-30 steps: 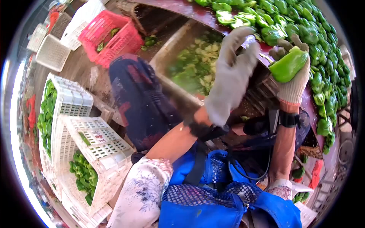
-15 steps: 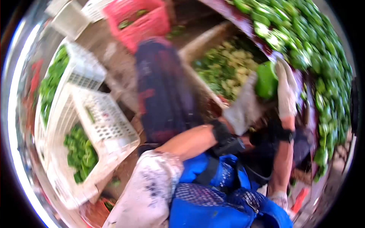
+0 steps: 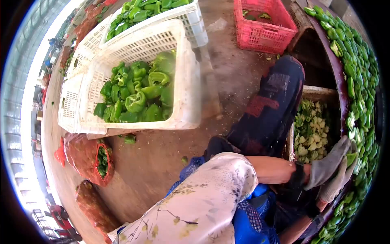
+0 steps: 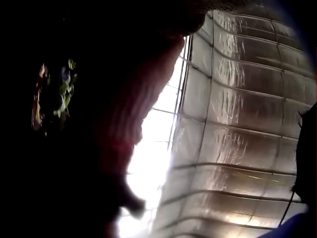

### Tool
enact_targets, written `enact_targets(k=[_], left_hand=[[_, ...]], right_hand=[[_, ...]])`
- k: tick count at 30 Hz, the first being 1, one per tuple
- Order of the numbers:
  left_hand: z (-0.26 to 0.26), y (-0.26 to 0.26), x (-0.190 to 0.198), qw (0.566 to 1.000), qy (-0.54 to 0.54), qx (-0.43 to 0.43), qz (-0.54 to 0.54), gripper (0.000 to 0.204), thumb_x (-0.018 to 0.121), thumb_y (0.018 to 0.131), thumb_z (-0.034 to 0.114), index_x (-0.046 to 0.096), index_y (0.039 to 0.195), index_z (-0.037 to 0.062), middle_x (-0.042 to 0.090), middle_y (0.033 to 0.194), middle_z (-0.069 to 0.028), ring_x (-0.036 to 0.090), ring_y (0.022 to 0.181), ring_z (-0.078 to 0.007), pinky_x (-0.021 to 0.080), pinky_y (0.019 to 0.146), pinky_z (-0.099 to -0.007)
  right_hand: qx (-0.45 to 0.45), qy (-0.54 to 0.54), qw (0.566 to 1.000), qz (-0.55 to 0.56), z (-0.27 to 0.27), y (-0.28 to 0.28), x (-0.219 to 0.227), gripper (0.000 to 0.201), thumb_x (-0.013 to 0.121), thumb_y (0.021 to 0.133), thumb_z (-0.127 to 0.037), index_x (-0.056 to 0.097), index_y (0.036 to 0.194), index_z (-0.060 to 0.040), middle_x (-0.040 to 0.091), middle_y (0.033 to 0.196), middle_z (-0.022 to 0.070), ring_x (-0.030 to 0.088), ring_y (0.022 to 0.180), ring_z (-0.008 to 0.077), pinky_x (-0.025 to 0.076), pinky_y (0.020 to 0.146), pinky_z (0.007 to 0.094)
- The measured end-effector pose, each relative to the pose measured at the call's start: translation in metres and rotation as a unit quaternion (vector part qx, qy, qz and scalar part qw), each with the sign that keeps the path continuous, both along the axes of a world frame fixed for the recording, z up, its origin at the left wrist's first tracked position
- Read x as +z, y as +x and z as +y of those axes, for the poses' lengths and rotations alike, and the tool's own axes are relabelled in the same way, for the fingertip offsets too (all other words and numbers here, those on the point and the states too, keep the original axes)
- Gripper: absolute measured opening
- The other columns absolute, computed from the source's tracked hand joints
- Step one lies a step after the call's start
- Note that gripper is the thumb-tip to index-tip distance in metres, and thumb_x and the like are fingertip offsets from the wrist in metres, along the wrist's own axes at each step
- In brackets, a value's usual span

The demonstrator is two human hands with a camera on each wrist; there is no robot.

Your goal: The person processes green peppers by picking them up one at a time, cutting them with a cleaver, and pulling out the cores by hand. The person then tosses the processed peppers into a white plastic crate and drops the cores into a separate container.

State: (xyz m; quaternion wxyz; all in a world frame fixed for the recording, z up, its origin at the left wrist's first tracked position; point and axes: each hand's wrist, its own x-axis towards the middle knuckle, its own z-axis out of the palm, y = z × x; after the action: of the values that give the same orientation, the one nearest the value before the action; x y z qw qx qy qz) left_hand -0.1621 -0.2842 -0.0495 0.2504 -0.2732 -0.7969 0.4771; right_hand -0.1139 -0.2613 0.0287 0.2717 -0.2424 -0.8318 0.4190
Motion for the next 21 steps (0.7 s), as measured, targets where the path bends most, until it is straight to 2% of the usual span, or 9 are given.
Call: enact_targets(k=[1,2,3,5,7,11,15,18,21], left_hand=[[-0.02,-0.009,0.006,0.959,-0.194,0.014,0.205,0.093,0.022,0.104,0.072,0.002,0.167,0.0077,0.007,0.174,-0.0161,0.011,0.16,-0.0312,0.015,0.13,-0.0481],[-0.04,-0.027,0.012,0.841,-0.376,0.026,0.389,0.098,0.028,0.101,0.076,0.005,0.168,0.0087,0.01,0.173,-0.0168,0.014,0.159,-0.0318,0.018,0.128,-0.0523],[-0.057,-0.045,0.019,0.654,-0.525,0.029,0.544,0.103,0.033,0.097,0.081,0.008,0.168,0.0097,0.013,0.173,-0.0175,0.018,0.158,-0.0324,0.021,0.126,-0.0565],[-0.076,-0.059,0.024,0.416,-0.689,0.039,0.593,0.1,0.047,0.094,0.081,0.026,0.164,0.0126,0.023,0.168,-0.0165,0.031,0.151,-0.0332,0.035,0.116,-0.0656],[-0.088,-0.059,0.009,0.416,-0.674,-0.002,0.61,0.082,0.047,0.101,0.071,0.036,0.158,0.0124,0.032,0.164,-0.0145,0.039,0.146,-0.0301,0.042,0.112,-0.0567],[-0.112,-0.051,-0.002,0.374,-0.664,-0.051,0.645,0.071,0.048,0.104,0.062,0.043,0.151,0.0097,0.041,0.156,-0.0144,0.046,0.139,-0.03,0.044,0.112,-0.0548],[-0.116,-0.07,0.0,0.335,-0.679,-0.046,0.652,0.06,0.049,0.106,0.053,0.05,0.145,0.007,0.051,0.147,-0.0144,0.053,0.133,-0.0298,0.046,0.112,-0.053],[-0.112,-0.087,-0.008,0.325,-0.687,-0.044,0.649,0.052,0.05,0.108,0.046,0.055,0.14,0.005,0.058,0.141,-0.0143,0.058,0.128,-0.0298,0.047,0.112,-0.0516],[-0.098,-0.098,-0.031,0.351,-0.679,-0.125,0.633,0.045,0.053,0.108,0.039,0.062,0.131,0.0018,0.066,0.131,-0.0164,0.065,0.12,-0.0328,0.055,0.106,-0.0526]], right_hand=[[0.024,-0.091,0.995,0.02,-0.001,-0.012,0.005,0.057,0.055,0.108,-0.028,0.043,0.157,-0.0011,0.049,0.156,0.0181,0.052,0.138,0.0254,0.047,0.11,0.0394],[0.047,-0.181,0.982,0.038,0.004,-0.02,0.013,0.059,0.054,0.108,-0.029,0.041,0.158,-0.0009,0.049,0.156,0.0175,0.053,0.137,0.0258,0.047,0.111,0.0397],[0.072,-0.094,0.991,0.055,0.013,-0.027,0.015,0.06,0.057,0.105,-0.025,0.04,0.158,-0.0012,0.05,0.155,0.0173,0.055,0.134,0.027,0.048,0.11,0.041],[0.096,0.136,0.982,0.083,0.007,-0.047,0.031,0.069,0.065,0.095,-0.011,0.038,0.158,-0.0015,0.052,0.153,0.0179,0.059,0.13,0.0308,0.049,0.109,0.0419],[0.1,0.307,0.94,0.108,-0.032,-0.057,0.055,0.071,0.069,0.089,-0.003,0.039,0.153,-0.0015,0.053,0.148,0.019,0.061,0.125,0.0339,0.051,0.106,0.0419],[0.266,0.116,0.948,0.132,-0.123,-0.057,0.052,0.049,0.068,0.089,-0.01,0.048,0.133,-0.0012,0.057,0.13,0.0202,0.063,0.112,0.0355,0.053,0.097,0.0434],[0.35,0.014,0.918,0.184,-0.139,-0.086,0.057,0.031,0.067,0.089,-0.018,0.056,0.112,-0.0009,0.062,0.112,0.0214,0.065,0.099,0.0371,0.056,0.087,0.0448],[0.262,0.087,0.946,0.169,-0.079,-0.09,0.054,0.025,0.066,0.09,-0.024,0.062,0.097,-0.0007,0.065,0.098,0.0222,0.067,0.089,0.0384,0.058,0.081,0.0459],[0.031,0.269,0.963,-0.02,0.039,-0.063,0.019,0.024,0.067,0.09,-0.024,0.067,0.093,-0.0003,0.067,0.092,0.02,0.069,0.087,0.0345,0.061,0.078,0.0425]])
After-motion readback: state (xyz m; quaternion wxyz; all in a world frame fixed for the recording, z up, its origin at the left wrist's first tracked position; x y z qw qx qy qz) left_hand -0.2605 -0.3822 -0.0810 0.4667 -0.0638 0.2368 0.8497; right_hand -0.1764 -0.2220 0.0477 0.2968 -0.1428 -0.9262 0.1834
